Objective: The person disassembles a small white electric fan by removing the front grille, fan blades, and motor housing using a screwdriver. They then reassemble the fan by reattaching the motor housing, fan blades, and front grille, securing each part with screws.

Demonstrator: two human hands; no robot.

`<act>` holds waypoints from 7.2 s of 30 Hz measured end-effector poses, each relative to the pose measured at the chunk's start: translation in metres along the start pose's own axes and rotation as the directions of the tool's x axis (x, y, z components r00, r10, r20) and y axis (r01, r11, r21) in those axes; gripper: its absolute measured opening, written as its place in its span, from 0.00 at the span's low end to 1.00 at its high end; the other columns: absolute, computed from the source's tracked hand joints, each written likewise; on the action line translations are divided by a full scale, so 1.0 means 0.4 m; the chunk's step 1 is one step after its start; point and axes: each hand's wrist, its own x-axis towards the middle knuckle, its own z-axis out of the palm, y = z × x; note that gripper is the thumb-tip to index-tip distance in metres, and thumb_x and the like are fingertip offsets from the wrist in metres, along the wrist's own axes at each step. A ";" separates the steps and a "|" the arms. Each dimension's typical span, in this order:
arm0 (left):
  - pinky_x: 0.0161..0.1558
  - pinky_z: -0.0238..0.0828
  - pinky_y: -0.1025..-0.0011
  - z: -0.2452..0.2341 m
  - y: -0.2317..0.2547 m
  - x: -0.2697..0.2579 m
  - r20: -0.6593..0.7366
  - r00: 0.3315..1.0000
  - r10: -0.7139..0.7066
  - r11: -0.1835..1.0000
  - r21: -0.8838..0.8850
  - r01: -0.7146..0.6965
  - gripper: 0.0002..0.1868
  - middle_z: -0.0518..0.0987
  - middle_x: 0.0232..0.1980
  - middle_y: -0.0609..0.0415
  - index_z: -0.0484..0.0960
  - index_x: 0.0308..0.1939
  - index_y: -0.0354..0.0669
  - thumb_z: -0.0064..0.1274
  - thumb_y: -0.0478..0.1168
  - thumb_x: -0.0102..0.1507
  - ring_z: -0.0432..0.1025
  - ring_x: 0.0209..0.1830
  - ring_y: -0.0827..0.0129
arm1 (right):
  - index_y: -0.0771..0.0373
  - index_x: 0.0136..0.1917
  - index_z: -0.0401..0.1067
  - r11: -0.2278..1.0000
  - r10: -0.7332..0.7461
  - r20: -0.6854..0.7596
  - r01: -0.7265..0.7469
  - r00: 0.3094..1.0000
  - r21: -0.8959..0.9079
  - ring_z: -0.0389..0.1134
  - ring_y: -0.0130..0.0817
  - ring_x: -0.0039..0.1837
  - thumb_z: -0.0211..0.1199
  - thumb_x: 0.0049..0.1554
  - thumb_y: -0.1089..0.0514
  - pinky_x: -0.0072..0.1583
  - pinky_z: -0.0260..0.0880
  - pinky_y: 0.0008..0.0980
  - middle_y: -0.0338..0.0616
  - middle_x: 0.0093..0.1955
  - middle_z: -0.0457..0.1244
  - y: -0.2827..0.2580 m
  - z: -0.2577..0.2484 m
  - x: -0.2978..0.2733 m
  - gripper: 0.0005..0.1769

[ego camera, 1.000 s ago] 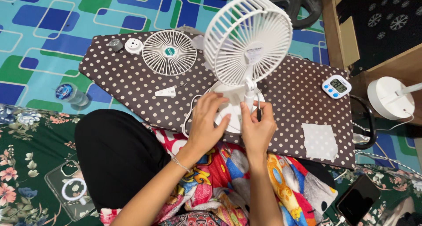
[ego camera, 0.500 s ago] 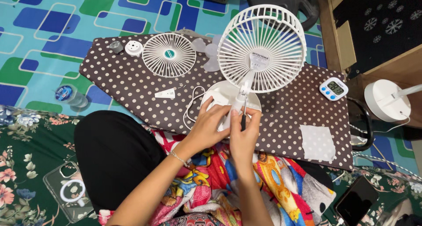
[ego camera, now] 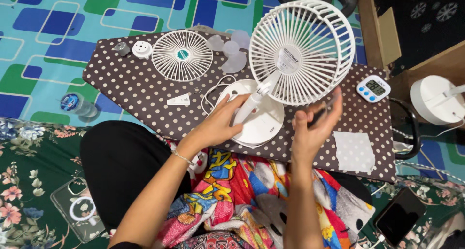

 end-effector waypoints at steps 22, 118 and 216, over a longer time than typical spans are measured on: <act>0.30 0.66 0.74 0.113 -0.052 -0.015 -0.366 0.920 -0.140 0.959 -0.282 0.034 0.17 0.76 0.27 0.54 0.75 0.48 0.32 0.44 0.47 0.74 0.70 0.25 0.75 | 0.64 0.60 0.60 0.910 -0.210 0.055 0.216 0.976 -0.354 0.54 0.15 0.36 0.83 0.48 0.67 0.38 0.55 0.17 0.31 0.37 0.55 -0.157 0.107 -0.050 0.36; 0.35 0.65 0.74 0.109 -0.016 0.008 -0.352 0.921 -0.165 0.959 -0.277 0.066 0.20 0.75 0.29 0.54 0.76 0.45 0.35 0.46 0.52 0.72 0.68 0.31 0.76 | 0.66 0.79 0.56 0.929 0.186 -0.198 -0.107 0.962 0.355 0.50 0.23 0.43 0.42 0.76 0.48 0.45 0.51 0.26 0.36 0.45 0.51 -0.129 0.010 -0.132 0.27; 0.31 0.62 0.67 0.126 0.017 0.089 -0.415 0.894 -0.171 0.984 -0.112 0.136 0.17 0.69 0.26 0.43 0.78 0.43 0.34 0.55 0.47 0.70 0.61 0.25 0.69 | 0.72 0.61 0.64 0.513 -0.377 0.566 0.674 0.733 -0.531 0.65 0.53 0.50 0.59 0.62 0.76 0.52 0.67 0.45 0.57 0.50 0.61 -0.027 -0.009 0.012 0.15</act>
